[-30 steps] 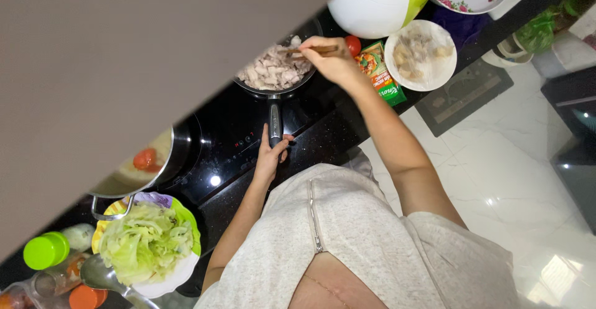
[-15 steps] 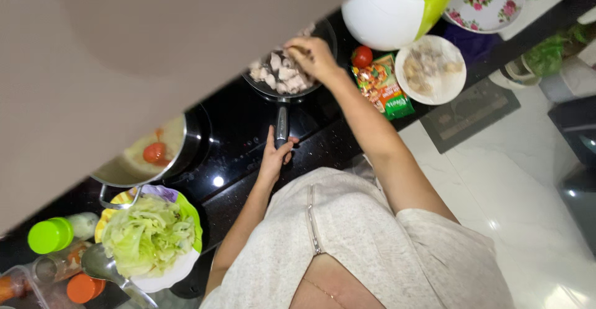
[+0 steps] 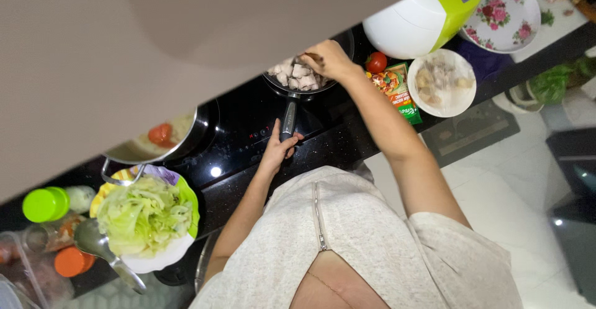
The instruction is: The person adds leafy greens and a tomato to a pot of water, stirs diced meat in a frying pan using chopsticks, and chops green onions and shallots on a cutting board.
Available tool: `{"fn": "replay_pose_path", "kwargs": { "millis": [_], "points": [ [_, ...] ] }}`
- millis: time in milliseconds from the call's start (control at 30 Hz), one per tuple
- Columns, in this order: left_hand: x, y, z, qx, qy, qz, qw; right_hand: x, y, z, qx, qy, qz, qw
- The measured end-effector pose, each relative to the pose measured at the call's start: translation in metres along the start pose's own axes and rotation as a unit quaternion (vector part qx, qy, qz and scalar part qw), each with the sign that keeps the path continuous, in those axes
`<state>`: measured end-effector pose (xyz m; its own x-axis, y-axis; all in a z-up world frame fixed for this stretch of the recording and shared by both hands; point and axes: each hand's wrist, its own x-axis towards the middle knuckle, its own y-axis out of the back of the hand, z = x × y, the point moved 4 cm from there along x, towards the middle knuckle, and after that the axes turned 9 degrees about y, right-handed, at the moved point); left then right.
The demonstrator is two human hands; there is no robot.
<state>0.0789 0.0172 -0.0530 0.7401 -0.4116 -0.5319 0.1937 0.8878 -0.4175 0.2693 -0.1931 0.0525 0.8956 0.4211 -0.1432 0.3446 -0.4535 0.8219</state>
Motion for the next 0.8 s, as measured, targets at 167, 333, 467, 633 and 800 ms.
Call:
{"fn": "replay_pose_path", "kwargs": {
  "millis": [167, 333, 467, 633, 800],
  "points": [
    [0.003, -0.001, 0.001, 0.035, 0.002, 0.002, 0.999, -0.020, 0.049, -0.029, 0.116, 0.141, 0.111, 0.977],
    [0.004, 0.000, -0.006, 0.015, -0.006, 0.013, 1.000, 0.013, 0.002, -0.051, 0.278, 0.017, 0.128, 0.952],
    [0.007, 0.002, -0.017, -0.006, -0.015, 0.009, 1.000, 0.022, -0.001, -0.041, 0.308, -0.091, 0.156, 0.934],
    [0.010, 0.006, -0.016, 0.018, 0.001, 0.012, 1.000, 0.054, 0.022, -0.012, 0.351, -0.165, 0.222, 0.894],
    [0.008, -0.004, -0.018, 0.029, 0.010, 0.019, 0.999, 0.066, -0.001, -0.016, 0.398, -0.166, 0.240, 0.870]
  ]
}}
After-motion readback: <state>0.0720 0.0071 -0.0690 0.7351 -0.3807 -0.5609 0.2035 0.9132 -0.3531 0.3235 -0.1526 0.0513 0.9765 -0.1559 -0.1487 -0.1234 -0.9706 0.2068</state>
